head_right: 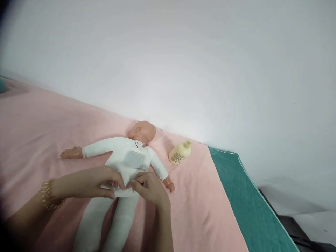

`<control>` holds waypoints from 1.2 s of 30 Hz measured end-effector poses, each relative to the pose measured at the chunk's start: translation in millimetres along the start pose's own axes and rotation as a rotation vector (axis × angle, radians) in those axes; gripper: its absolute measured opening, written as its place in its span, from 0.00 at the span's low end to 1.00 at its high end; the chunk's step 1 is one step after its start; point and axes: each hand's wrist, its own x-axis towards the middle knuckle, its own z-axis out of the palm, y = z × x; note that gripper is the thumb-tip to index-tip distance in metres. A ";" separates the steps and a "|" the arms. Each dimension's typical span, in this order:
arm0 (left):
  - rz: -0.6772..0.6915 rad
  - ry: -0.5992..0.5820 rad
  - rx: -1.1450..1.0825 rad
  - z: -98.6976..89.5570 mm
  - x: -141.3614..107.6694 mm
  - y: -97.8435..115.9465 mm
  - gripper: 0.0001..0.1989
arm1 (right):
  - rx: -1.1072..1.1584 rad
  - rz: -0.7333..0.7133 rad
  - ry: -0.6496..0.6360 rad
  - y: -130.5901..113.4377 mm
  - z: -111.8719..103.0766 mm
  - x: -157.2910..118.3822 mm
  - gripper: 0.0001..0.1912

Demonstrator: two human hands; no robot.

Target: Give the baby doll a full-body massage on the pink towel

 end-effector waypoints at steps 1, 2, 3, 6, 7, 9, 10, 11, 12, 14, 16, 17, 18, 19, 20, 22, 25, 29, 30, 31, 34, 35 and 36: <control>-0.014 0.003 -0.001 1.4 1.4 -2.6 0.13 | 0.002 0.016 0.001 0.3 1.3 1.6 0.15; -0.022 0.002 -0.002 2.5 2.6 -5.0 0.13 | 0.006 0.030 -0.004 0.5 2.4 3.3 0.15; -0.021 0.001 -0.006 3.3 3.4 -7.2 0.13 | 0.012 0.042 -0.011 0.7 3.4 5.0 0.15; 0.017 0.011 -0.035 4.6 4.6 -12.6 0.12 | 0.025 0.068 -0.030 0.4 5.7 9.2 0.16; 0.027 0.010 -0.039 4.8 4.9 -13.7 0.12 | 0.023 0.073 -0.032 0.0 6.5 10.0 0.17; 0.019 -0.014 -0.025 4.8 5.4 -14.4 0.12 | 0.008 0.064 -0.017 -1.1 8.1 10.8 0.19; 0.005 -0.035 -0.013 4.6 5.7 -13.9 0.12 | -0.001 0.048 -0.006 -1.5 8.9 10.9 0.19; -0.012 -0.057 0.001 4.3 6.0 -13.1 0.12 | -0.009 0.028 0.004 -1.7 9.6 11.0 0.19; -0.028 -0.074 0.015 3.9 6.4 -12.0 0.13 | -0.015 0.008 0.011 -1.7 10.1 11.0 0.20; -0.042 -0.089 0.031 2.9 7.6 -9.5 0.13 | -0.019 -0.023 0.011 -1.0 10.4 11.3 0.21; -0.023 -0.070 0.016 1.9 9.4 -7.6 0.12 | -0.011 -0.042 0.021 0.2 9.7 11.4 0.22; -0.007 -0.044 0.003 1.5 10.4 -7.1 0.12 | -0.005 -0.048 0.042 0.9 9.2 11.4 0.22; 0.007 -0.013 -0.008 1.2 11.5 -6.9 0.12 | -0.003 -0.049 0.074 1.5 8.7 11.3 0.21; 0.014 0.017 -0.013 1.0 12.5 -7.0 0.12 | -0.006 -0.046 0.109 2.1 8.3 11.2 0.21; 0.015 0.044 -0.011 1.0 13.5 -7.3 0.13 | -0.016 -0.041 0.142 2.7 8.2 11.1 0.20; 0.012 0.073 0.006 1.5 15.4 -8.7 0.12 | -0.048 -0.036 0.178 3.4 9.0 11.7 0.20; 0.016 0.077 0.012 3.0 19.1 -11.8 0.12 | -0.079 -0.019 0.177 2.7 12.3 14.0 0.21; -0.010 0.057 -0.030 4.6 25.0 -16.6 0.12 | -0.119 0.010 0.176 -2.3 15.5 16.3 0.23; -0.017 0.052 -0.037 4.8 26.1 -17.4 0.12 | -0.126 0.009 0.170 -3.5 15.6 16.3 0.23; -0.022 0.049 -0.039 4.9 26.8 -17.9 0.12 | -0.125 0.007 0.160 -4.1 15.4 16.1 0.22; -0.025 0.056 -0.026 4.9 27.9 -17.3 0.12 | -0.099 -0.010 0.131 -2.2 14.5 15.8 0.20; -0.028 0.077 -0.009 4.8 28.1 -16.7 0.13 | -0.091 -0.022 0.141 -0.3 14.3 16.0 0.21; -0.033 0.112 0.018 4.7 28.2 -16.1 0.13 | -0.089 -0.036 0.167 2.1 14.2 16.4 0.21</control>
